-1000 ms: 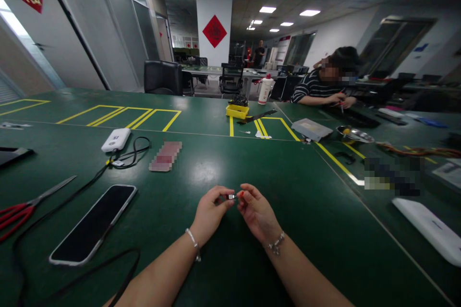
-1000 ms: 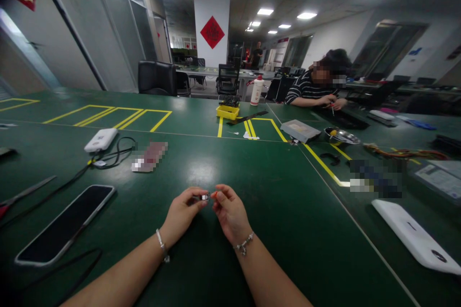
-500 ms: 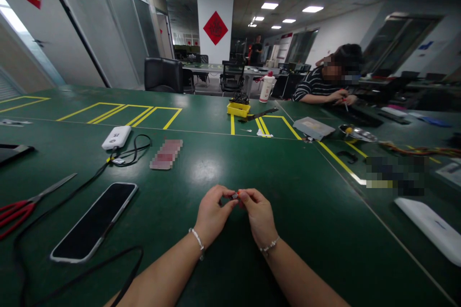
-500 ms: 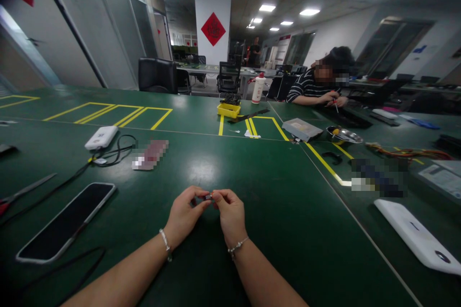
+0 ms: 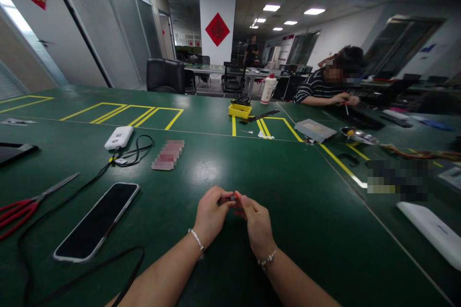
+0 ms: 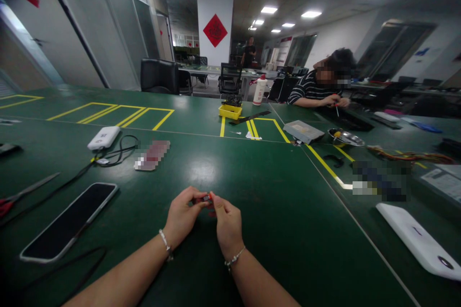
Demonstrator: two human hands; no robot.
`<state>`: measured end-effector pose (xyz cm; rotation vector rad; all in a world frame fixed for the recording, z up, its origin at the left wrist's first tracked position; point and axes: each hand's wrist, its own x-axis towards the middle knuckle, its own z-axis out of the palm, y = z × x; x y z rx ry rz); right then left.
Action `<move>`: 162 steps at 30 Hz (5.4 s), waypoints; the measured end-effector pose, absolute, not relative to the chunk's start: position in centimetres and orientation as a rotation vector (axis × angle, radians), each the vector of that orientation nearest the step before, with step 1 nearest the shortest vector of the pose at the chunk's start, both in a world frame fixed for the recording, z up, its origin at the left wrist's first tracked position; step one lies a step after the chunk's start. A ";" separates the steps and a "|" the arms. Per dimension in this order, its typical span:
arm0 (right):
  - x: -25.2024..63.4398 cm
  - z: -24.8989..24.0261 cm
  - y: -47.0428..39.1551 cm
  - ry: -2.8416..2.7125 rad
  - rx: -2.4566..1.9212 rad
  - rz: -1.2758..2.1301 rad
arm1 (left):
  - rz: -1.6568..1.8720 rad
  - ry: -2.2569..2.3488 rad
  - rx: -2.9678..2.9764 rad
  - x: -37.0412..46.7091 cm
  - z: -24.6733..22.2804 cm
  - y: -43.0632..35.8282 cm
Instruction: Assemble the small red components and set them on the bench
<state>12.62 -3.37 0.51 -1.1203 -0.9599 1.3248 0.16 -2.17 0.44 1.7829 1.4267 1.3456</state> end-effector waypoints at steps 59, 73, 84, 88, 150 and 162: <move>32.7 2.6 1.8 -1.261 -2.607 0.095 | 0.769 1.545 1.985 -0.4 0.4 -1.8; 32.5 3.2 0.7 -1.378 -2.627 0.319 | 0.853 1.468 1.903 -0.7 0.5 -1.9; 21.8 4.9 0.0 -1.792 -1.786 0.307 | 1.077 0.903 0.917 0.8 1.1 -2.1; 15.1 4.1 -1.8 -1.999 -1.491 0.274 | 1.017 0.658 0.598 1.3 1.3 -2.5; 18.4 2.7 0.5 -1.021 -1.126 1.496 | 1.000 0.929 0.831 0.1 1.3 -1.5; 17.2 3.2 -0.2 -1.119 -1.163 1.508 | 1.008 0.956 0.949 0.2 1.7 -1.6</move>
